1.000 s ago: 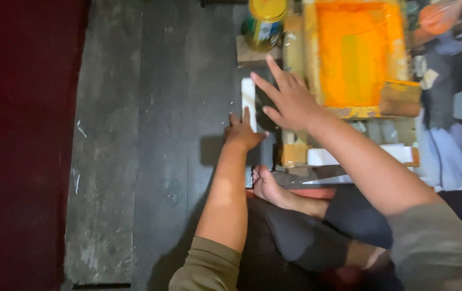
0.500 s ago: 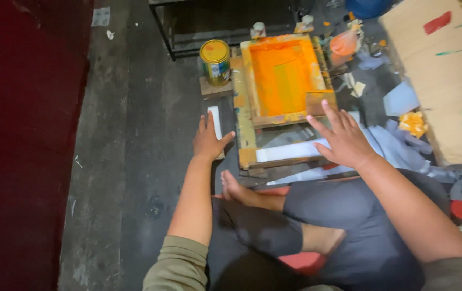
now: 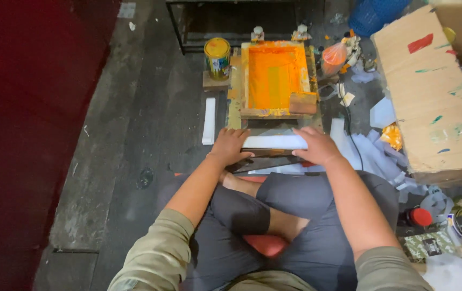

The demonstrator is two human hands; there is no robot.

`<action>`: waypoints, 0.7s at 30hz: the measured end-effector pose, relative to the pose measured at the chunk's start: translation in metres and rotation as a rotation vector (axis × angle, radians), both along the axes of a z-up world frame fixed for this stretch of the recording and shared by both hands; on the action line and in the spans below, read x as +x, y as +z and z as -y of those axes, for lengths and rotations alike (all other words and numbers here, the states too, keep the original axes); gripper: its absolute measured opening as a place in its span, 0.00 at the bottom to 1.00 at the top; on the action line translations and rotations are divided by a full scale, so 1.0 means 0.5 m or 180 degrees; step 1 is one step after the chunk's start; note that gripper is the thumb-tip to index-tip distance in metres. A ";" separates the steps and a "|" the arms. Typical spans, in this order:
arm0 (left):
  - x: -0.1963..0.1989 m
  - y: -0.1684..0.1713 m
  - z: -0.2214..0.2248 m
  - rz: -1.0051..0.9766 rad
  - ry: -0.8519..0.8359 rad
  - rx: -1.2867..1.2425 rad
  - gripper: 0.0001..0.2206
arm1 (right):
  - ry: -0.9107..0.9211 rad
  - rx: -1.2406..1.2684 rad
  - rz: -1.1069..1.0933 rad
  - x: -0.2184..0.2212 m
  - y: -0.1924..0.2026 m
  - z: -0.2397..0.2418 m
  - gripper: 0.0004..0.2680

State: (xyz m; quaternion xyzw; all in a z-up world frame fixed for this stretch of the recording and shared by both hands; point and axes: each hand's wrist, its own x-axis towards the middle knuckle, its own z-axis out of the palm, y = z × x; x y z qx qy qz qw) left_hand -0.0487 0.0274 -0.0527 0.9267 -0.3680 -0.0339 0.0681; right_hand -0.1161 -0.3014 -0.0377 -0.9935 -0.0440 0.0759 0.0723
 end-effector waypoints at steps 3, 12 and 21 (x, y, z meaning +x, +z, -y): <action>0.011 -0.029 0.010 -0.0148 0.0051 0.0254 0.33 | 0.0060 -0.0193 -0.0109 0.008 -0.011 0.003 0.24; 0.013 -0.023 0.021 -0.0178 0.0331 0.0436 0.23 | -0.0051 0.0162 -0.0107 -0.008 0.029 -0.014 0.21; 0.022 -0.029 0.027 -0.0086 0.0359 0.0566 0.21 | -0.0126 0.0263 -0.0091 -0.025 0.064 -0.027 0.17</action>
